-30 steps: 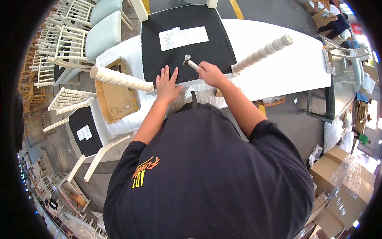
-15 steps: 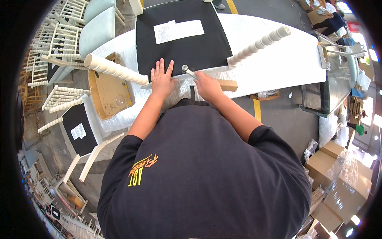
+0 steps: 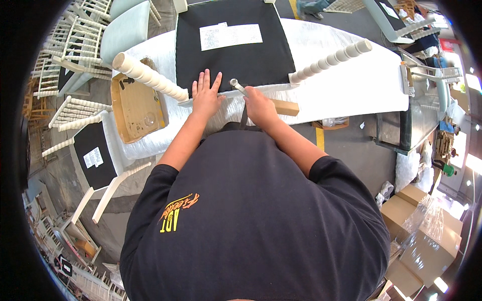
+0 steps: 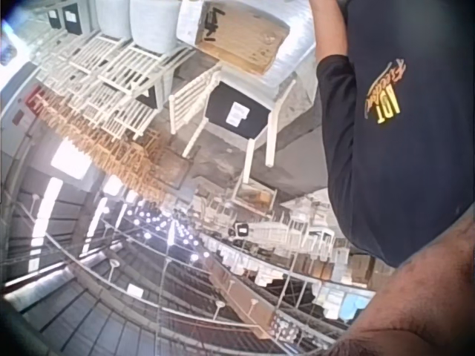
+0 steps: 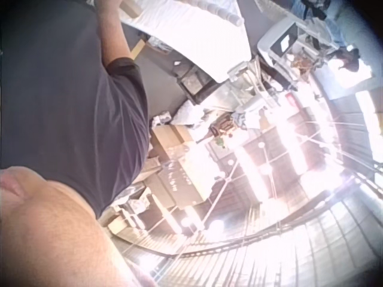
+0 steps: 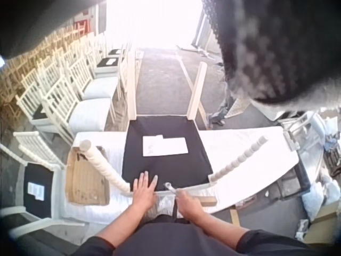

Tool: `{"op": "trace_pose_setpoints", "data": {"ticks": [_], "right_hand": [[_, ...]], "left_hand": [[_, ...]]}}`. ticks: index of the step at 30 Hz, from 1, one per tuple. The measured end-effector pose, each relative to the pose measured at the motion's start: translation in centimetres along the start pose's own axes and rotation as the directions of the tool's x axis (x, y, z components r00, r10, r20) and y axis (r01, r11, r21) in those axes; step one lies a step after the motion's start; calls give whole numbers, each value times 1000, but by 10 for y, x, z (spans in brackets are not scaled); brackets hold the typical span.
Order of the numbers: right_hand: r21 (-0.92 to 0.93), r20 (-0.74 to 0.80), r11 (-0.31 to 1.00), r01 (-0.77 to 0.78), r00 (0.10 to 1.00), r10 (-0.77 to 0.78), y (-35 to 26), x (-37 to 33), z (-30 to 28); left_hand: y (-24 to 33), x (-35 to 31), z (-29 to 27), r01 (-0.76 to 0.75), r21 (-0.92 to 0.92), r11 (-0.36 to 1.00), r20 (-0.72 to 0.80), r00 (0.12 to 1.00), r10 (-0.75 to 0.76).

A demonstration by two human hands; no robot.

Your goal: The person assembles white wooden chairs by attaching legs to the seat frame. They use a hammer and wooden block to tap the legs into place, then flip the chair upright and move it aside. The process is repeated for multiple chairs in a warehouse setting.

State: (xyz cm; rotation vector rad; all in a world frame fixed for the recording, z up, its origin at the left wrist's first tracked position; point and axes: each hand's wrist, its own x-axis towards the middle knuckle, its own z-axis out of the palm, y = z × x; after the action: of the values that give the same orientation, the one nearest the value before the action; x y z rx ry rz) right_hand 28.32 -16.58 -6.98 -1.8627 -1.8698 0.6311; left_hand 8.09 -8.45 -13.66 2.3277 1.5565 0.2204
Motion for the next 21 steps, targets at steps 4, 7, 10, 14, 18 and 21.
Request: {"op": "trace_pose_setpoints", "data": {"ticks": [4,7,10,14,18,21], "right_hand": [[-31,92,998,-60,994,63,3,4,-1],[42,-43,999,-6,999,8,-19,10,-19],[105,-126,994,19,992,-6,-21,8,-21],[-202,264,978,-57,958,111,5,12,-6],[-31,99,999,-20,995,23,-8,10,-20],[100,-144,991,89,987,-74,-25,11,-27]], "left_hand": [[0,0,-1,16,4,1000,41,999,-16],[1,1,-4,23,14,1000,46,999,-24],[0,-1,-1,11,1,1000,7,1000,-11],[2,1,-6,35,15,999,83,996,-36],[1,-2,-2,14,9,1000,32,999,-15],[3,1,-7,32,16,999,54,998,-33]]}}
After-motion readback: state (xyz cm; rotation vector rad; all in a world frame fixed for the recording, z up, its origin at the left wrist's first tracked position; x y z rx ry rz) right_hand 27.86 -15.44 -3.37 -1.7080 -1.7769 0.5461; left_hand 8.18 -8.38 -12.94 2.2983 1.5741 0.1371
